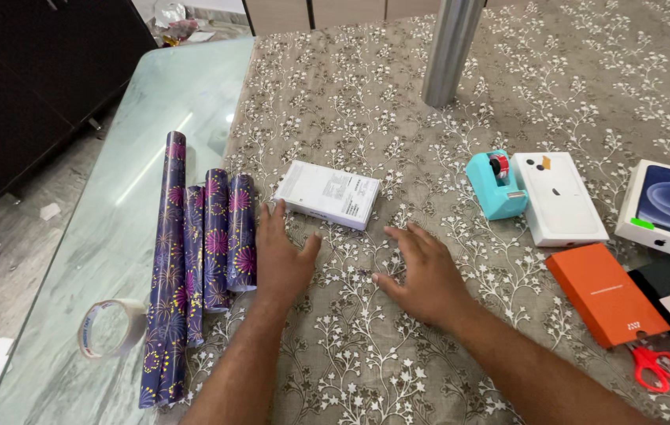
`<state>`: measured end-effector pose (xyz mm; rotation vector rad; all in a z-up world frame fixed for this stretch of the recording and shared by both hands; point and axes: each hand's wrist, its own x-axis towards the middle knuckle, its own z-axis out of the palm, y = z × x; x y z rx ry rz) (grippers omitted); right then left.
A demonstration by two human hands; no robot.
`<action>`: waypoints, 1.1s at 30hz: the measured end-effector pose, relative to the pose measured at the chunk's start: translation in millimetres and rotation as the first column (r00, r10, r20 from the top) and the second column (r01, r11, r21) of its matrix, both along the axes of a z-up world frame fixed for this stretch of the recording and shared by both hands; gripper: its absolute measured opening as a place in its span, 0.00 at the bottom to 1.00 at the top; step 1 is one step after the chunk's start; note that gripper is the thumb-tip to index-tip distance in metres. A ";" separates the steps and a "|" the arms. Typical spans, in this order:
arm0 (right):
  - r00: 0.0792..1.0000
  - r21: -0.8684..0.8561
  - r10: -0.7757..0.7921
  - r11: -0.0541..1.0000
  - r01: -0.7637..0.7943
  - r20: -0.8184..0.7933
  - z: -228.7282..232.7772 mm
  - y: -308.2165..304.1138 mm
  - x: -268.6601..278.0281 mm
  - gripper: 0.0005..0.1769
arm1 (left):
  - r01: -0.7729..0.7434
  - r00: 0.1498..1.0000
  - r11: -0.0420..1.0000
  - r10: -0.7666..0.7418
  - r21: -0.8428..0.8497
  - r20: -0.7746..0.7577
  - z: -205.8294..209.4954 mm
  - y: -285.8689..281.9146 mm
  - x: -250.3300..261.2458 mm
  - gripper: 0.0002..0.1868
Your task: The person wraps a smartphone box with patterned wrapping paper. They cut the paper with scissors, fold the edges around the box, and secure the folds with tape from a dispenser. The wrapped box is placed on the table at the end.
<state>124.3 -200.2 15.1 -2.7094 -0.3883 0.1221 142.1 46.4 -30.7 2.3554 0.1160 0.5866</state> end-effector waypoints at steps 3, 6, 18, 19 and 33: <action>0.999 -0.063 0.029 0.998 -0.032 -0.041 0.5 8.9 7.6 0.53 | -0.018 1.000 0.999 0.018 0.035 0.014 -1.9 1.0 8.6 0.48; 0.994 -0.099 0.011 0.995 -0.021 -0.106 -0.1 15.4 13.8 0.55 | -0.008 0.998 0.998 0.005 -0.055 -0.057 -0.7 0.1 15.2 0.52; 0.992 0.213 -0.035 0.975 0.061 -0.123 10.7 19.3 6.7 0.60 | -0.031 0.997 0.986 0.043 -0.164 0.071 28.7 -24.1 -8.2 0.43; 0.994 0.274 -0.049 0.959 0.074 -0.095 12.4 17.1 3.2 0.60 | -0.022 0.995 0.983 0.040 -0.183 0.095 33.2 -27.3 -14.1 0.42; 0.855 0.645 -0.175 0.732 -0.219 0.489 30.5 -12.7 -48.4 0.38 | 0.123 0.909 0.951 0.008 -0.284 0.418 65.7 -55.3 -88.0 0.37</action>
